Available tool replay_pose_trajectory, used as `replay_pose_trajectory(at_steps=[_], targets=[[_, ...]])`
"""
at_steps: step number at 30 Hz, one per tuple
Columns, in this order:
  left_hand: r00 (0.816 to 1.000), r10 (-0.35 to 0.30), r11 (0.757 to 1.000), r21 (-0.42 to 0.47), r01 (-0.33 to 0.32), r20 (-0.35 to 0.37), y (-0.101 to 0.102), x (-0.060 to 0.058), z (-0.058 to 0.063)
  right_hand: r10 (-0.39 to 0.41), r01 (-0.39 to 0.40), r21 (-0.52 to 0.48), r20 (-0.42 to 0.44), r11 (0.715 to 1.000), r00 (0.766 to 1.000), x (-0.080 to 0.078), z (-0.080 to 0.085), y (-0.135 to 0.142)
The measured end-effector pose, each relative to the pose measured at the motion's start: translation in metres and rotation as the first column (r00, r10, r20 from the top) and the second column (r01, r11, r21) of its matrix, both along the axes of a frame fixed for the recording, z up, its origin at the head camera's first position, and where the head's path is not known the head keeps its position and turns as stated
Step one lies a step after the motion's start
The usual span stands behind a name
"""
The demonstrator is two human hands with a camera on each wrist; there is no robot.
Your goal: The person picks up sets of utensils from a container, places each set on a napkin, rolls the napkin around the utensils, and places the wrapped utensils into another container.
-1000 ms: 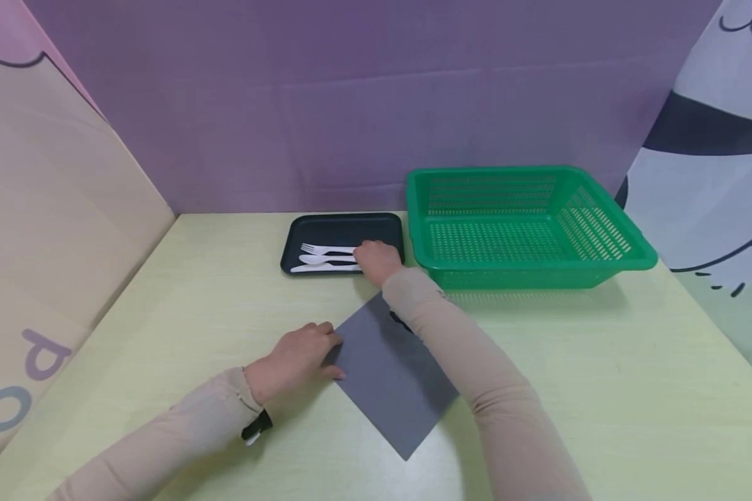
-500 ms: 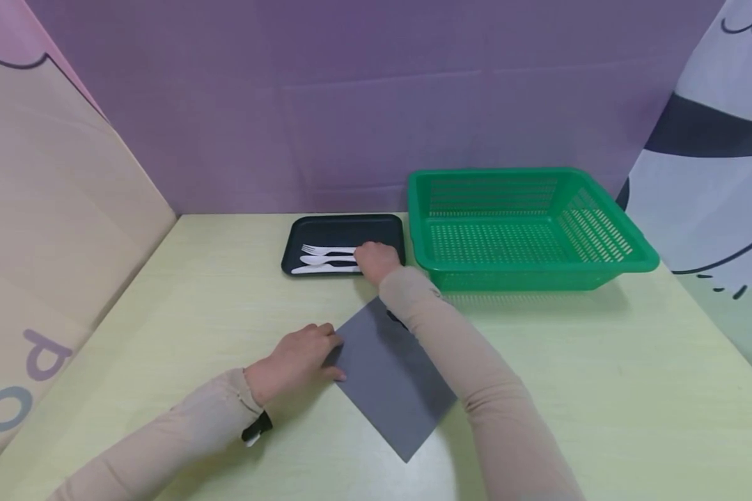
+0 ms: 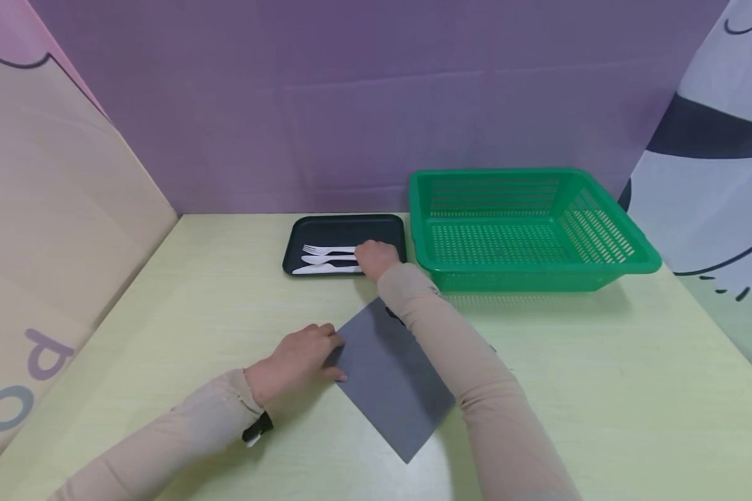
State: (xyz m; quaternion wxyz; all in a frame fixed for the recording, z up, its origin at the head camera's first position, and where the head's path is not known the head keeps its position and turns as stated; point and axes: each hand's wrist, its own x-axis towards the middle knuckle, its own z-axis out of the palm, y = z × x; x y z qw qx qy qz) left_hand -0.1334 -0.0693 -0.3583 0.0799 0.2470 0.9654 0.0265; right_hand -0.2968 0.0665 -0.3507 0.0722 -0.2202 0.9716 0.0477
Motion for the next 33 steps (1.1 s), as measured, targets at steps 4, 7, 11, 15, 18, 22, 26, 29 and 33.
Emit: replay_pose_trajectory(at_steps=[4,7,11,15,18,22,26,29,33], targets=[[1.0,-0.001,1.0,-0.003,0.001,-0.004,0.0002,0.0001,-0.0004,0.007,-0.007,0.01,0.004,1.0,1.0,0.0003,0.0006,0.0004],[1.0,-0.003,1.0,-0.008,0.002,-0.008,0.0002,0.0006,0.0001,0.012,-0.012,0.008,0.0,1.0,1.0,0.0002,0.0003,0.0006],[1.0,-0.003,1.0,-0.011,0.003,-0.011,0.0,0.0015,0.0011,0.012,-0.012,0.009,-0.001,1.0,1.0,-0.0005,-0.0001,0.0007],[1.0,-0.005,1.0,-0.008,0.005,-0.015,-0.0003,0.0017,0.0019,0.006,-0.006,0.012,0.009,1.0,1.0,-0.0016,-0.0001,0.0008],[1.0,-0.007,1.0,-0.008,0.007,-0.013,-0.0006,0.0015,0.0027,0.004,-0.004,0.012,0.019,1.0,1.0,-0.0018,0.0,0.0013],[1.0,-0.007,1.0,-0.009,0.007,-0.004,-0.0011,0.0014,0.0036,0.002,-0.003,0.01,0.033,1.0,0.999,-0.0017,0.001,0.0022],[1.0,-0.01,1.0,-0.007,0.01,-0.003,-0.0013,0.0012,0.0039,0.01,-0.01,0.011,0.035,1.0,0.999,-0.0018,0.0018,0.0031],[1.0,-0.014,1.0,-0.004,0.014,-0.005,-0.0016,0.0014,0.0039,0.015,-0.016,0.012,0.036,1.0,0.999,-0.0017,0.0018,0.0037],[1.0,-0.011,1.0,-0.006,0.011,-0.002,-0.0014,0.0014,0.0037,0.018,-0.018,0.01,0.037,1.0,0.999,-0.001,0.0028,0.0038]])
